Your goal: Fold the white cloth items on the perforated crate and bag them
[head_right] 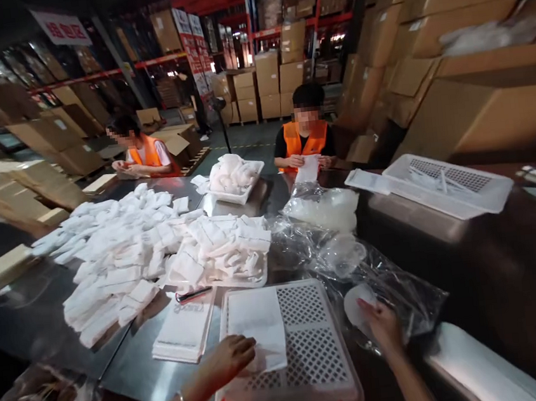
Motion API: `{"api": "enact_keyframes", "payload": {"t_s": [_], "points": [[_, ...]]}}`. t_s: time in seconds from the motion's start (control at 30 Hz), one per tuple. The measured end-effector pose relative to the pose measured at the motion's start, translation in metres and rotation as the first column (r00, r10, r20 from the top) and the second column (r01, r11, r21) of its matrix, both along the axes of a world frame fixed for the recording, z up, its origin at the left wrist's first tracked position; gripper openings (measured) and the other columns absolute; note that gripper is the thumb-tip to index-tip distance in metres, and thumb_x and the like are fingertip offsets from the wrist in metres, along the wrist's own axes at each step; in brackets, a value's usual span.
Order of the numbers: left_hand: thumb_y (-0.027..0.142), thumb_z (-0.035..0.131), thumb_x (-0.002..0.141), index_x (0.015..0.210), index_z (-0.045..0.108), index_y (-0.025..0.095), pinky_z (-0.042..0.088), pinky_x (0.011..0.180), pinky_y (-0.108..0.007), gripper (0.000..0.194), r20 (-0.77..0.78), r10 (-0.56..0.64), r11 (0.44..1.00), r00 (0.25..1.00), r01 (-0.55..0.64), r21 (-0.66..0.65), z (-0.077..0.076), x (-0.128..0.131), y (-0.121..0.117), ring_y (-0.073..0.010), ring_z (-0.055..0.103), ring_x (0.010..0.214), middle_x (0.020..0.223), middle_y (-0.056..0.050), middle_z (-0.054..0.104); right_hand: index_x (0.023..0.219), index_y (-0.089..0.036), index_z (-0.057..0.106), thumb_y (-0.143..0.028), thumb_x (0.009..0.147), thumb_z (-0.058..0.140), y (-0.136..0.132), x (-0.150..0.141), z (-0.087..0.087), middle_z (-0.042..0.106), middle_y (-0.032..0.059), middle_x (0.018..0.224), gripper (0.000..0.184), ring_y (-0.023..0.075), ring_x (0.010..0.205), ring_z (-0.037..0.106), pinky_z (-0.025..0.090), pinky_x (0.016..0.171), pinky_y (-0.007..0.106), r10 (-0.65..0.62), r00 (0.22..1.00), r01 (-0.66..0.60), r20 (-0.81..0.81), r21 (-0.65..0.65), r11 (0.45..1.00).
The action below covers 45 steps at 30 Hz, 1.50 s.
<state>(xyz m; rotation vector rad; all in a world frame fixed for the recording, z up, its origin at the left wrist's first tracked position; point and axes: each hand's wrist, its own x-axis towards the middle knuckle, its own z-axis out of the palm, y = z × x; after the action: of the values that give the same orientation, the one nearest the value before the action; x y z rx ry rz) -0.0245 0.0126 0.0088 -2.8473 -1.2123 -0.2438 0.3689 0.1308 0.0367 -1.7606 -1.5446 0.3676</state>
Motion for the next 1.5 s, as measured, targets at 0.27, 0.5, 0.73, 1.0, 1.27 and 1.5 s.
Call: {"api": "enact_keyframes", "payload": {"t_s": [0.27,0.5,0.73,1.0,1.27,1.5], "points": [[0.021,0.052,0.095,0.096,0.061,0.016,0.041,0.065,-0.029,0.01,0.067,0.102,0.99,0.992,-0.108,0.093,-0.015,0.016,-0.014,-0.0169,0.055,0.085,0.103,-0.005,0.063,0.09,-0.024,0.07,-0.019,0.08,0.057,-0.084,-0.091,-0.021,0.073,0.0064,0.098,0.017,0.0232,0.096,0.067,0.047,0.097,0.042,0.527,0.69,-0.627,0.497,0.045,0.778],[0.02,0.056,0.092,0.122,0.057,0.015,0.041,0.087,-0.035,0.029,0.157,0.219,0.967,0.963,-0.236,0.099,-0.039,0.012,-0.015,-0.0202,0.053,0.102,0.121,-0.006,0.061,0.107,-0.023,0.067,-0.012,0.089,0.043,-0.084,-0.112,-0.051,0.071,0.0031,0.109,0.032,0.0152,0.105,0.064,0.041,0.104,0.038,0.506,0.563,-0.789,0.653,0.241,0.565],[0.023,0.057,0.093,0.09,0.062,0.016,0.039,0.074,-0.032,0.009,0.087,0.178,0.982,0.98,-0.182,0.04,-0.029,0.002,-0.014,-0.0173,0.054,0.09,0.11,-0.002,0.064,0.094,-0.02,0.064,-0.006,0.089,0.043,-0.074,-0.09,-0.05,0.072,0.003,0.106,0.025,0.0164,0.118,0.057,0.041,0.107,0.041,0.461,0.387,-0.918,0.799,0.284,0.278],[0.023,0.057,0.093,0.09,0.061,0.016,0.039,0.069,-0.03,0.009,0.059,0.144,0.99,0.988,-0.144,-0.005,-0.026,-0.007,-0.009,-0.0167,0.053,0.09,0.109,-0.001,0.063,0.128,-0.013,0.054,-0.001,0.068,0.042,-0.047,-0.069,-0.052,0.058,0.0136,0.133,0.062,0.0238,0.132,0.045,0.048,0.102,0.045,0.598,0.183,-0.965,0.781,0.028,0.259],[0.022,0.061,0.09,0.084,0.063,0.016,0.038,0.07,-0.031,0.009,0.126,0.195,0.981,0.973,-0.193,-0.028,-0.03,-0.003,-0.01,-0.0162,0.051,0.089,0.107,-0.001,0.064,0.099,-0.018,0.069,-0.01,0.089,0.039,-0.048,-0.082,-0.06,0.073,0.0064,0.086,0.032,0.017,0.082,0.069,0.057,0.077,0.03,0.675,0.391,-0.912,0.626,0.161,0.378],[0.025,0.063,0.09,0.084,0.065,0.015,0.038,0.072,-0.032,0.011,0.151,0.231,0.972,0.961,-0.233,-0.002,-0.034,0.001,-0.014,-0.0159,0.051,0.091,0.11,-0.002,0.064,0.103,-0.018,0.07,-0.01,0.088,0.037,-0.055,-0.081,-0.028,0.074,0.008,0.098,0.037,0.0176,0.091,0.07,0.059,0.079,0.029,0.611,0.527,-0.822,0.591,0.172,0.543]]}}
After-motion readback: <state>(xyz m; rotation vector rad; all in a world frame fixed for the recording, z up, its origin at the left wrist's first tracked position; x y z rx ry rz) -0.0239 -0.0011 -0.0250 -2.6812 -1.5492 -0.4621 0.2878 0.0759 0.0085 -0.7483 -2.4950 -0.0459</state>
